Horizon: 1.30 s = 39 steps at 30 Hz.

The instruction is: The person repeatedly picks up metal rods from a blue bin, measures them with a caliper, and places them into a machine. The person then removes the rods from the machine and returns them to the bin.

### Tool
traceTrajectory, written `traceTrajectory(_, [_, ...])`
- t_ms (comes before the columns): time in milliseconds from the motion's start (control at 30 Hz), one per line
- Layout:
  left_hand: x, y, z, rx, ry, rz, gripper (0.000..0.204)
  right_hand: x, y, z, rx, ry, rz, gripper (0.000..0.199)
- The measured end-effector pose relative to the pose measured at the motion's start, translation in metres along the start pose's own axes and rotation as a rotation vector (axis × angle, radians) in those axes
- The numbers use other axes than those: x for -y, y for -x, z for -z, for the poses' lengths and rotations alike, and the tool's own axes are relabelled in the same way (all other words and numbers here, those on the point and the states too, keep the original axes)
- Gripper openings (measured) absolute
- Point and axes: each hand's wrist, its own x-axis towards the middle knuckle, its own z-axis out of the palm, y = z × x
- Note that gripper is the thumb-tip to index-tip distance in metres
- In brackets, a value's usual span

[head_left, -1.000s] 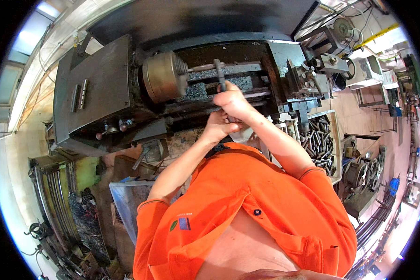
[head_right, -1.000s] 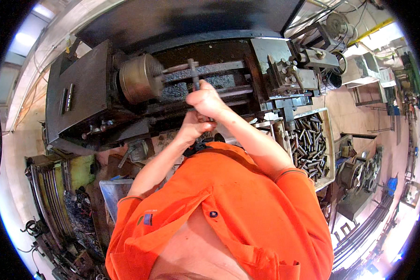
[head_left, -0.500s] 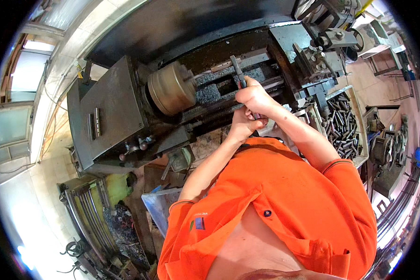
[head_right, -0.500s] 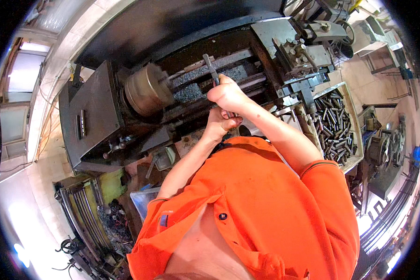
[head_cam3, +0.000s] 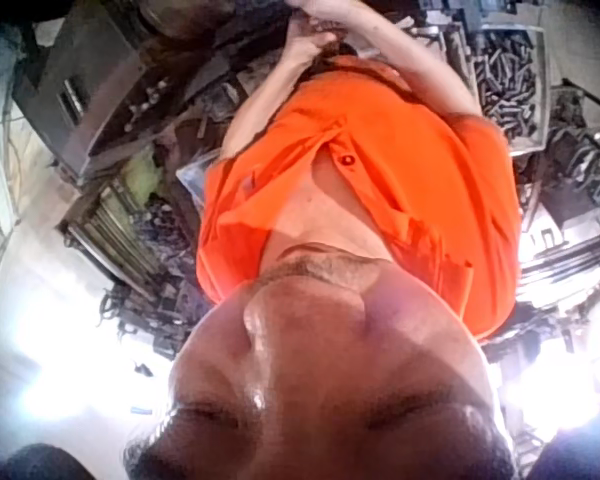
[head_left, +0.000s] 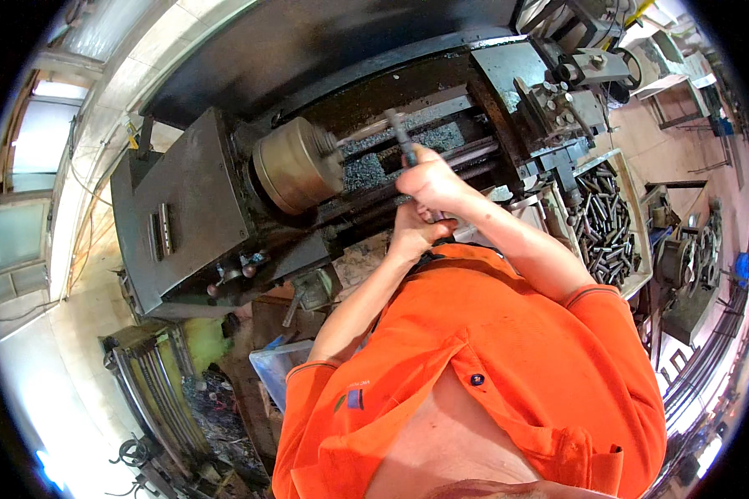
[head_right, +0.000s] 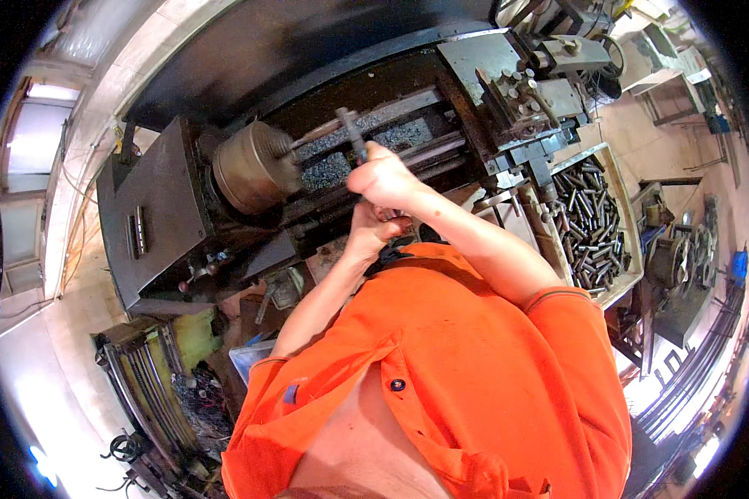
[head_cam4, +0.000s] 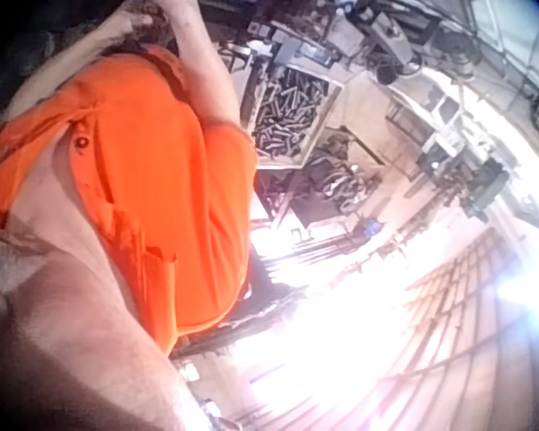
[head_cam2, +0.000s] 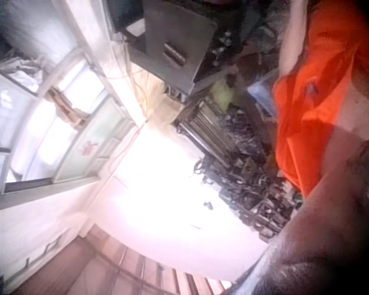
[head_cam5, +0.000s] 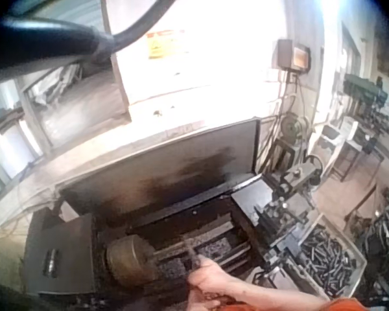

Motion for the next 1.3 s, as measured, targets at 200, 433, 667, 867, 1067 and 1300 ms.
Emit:
traceTrajectory(200, [0.008,-0.003,0.006,-0.022,-0.213,0.044,0.023,0.016,0.008,0.006,0.046,-0.079,-0.108,0.021])
traceTrajectory(433, [-0.012,0.006,-0.004,-0.044,-0.095,0.029,0.024,-0.013,-0.009,-0.009,-0.01,0.176,0.156,0.026])
traceTrajectory(667, [-0.009,-0.003,-0.019,-0.029,-0.172,0.043,0.03,0.002,0.004,0.012,-0.014,0.059,0.002,0.017])
traceTrajectory(867, [-0.014,0.018,0.005,-0.135,-0.127,0.009,0.041,0.003,-0.006,-0.016,0.05,0.086,0.05,0.037])
traceTrajectory(1067, [-0.014,0.01,-0.006,-0.071,-0.176,0.031,0.039,-0.001,-0.001,-0.001,0.035,-0.093,0.074,0.029])
traceTrajectory(1300, [-0.01,0.013,-0.001,-0.085,-0.17,-0.045,0.046,-0.002,-0.004,-0.01,0.071,-0.134,0.075,0.016])
